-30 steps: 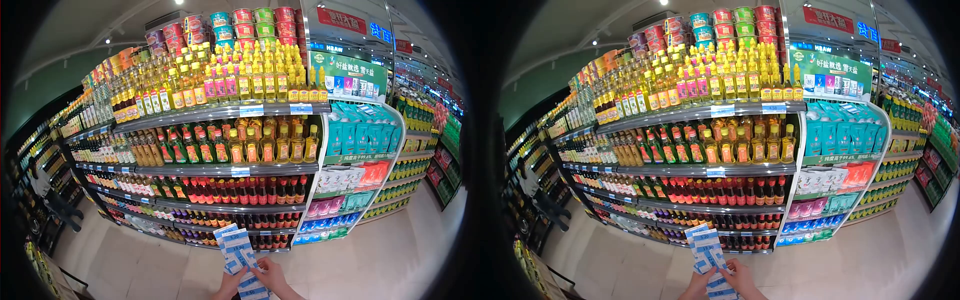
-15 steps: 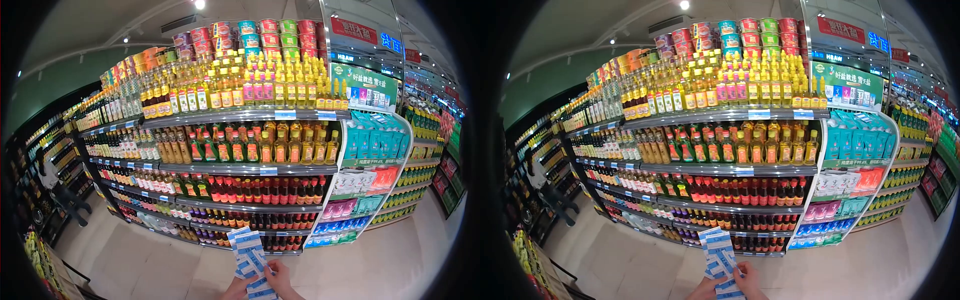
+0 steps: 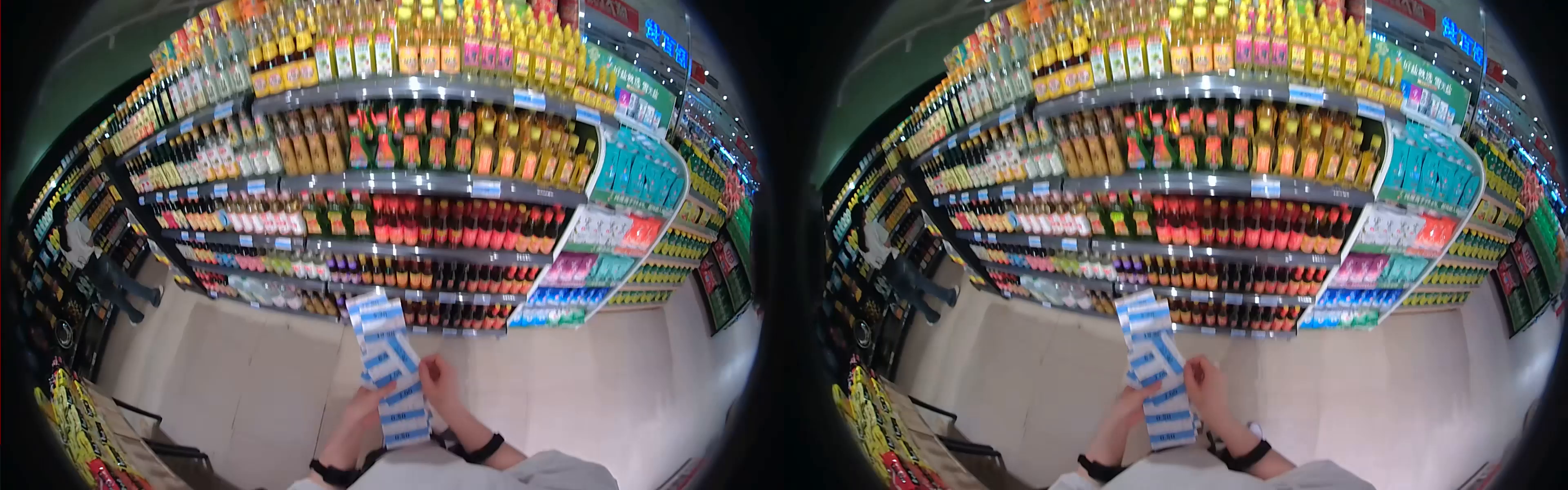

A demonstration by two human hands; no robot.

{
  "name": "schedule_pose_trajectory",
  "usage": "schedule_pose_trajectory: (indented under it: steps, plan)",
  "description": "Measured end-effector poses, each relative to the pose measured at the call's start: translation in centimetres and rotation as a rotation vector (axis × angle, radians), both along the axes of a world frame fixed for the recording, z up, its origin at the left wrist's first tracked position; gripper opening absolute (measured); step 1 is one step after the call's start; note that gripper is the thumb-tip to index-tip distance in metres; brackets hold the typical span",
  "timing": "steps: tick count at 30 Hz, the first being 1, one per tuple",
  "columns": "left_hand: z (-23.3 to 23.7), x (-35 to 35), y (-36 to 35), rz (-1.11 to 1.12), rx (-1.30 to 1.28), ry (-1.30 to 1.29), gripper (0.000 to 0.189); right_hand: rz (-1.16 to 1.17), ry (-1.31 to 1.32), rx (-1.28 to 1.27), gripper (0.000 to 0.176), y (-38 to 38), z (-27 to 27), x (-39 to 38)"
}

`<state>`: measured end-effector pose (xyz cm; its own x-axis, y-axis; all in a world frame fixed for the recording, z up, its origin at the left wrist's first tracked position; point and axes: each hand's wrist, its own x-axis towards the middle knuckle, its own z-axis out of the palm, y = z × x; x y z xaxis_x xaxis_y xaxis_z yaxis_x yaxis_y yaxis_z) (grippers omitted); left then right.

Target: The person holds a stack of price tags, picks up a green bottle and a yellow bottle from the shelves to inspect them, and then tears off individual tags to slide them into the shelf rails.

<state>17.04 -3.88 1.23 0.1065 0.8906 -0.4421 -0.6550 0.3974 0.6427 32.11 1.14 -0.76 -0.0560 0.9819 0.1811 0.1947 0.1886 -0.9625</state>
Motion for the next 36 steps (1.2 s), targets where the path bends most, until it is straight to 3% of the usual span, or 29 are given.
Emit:
schedule_pose_trajectory:
  steps: [8,20,29,36]
  plan:
    - [3.1,-3.6,-1.0,0.027,0.091,0.086,0.039,0.071,0.046,0.034,0.003,-0.3,4.9,-2.4]
    - [0.4,-6.1,-2.7,-0.031,0.076,0.043,0.039,0.202,0.029,-0.049,0.006,-0.7,5.8,-1.7]
    - [0.3,-6.3,-4.1,-0.028,0.137,0.02,0.04,0.159,-0.161,0.006,0.011,-2.3,5.9,-1.9]
    - [0.7,-7.0,-5.0,-0.048,0.144,0.038,0.043,0.074,-0.047,-0.068,0.012,-3.7,6.7,-2.8]
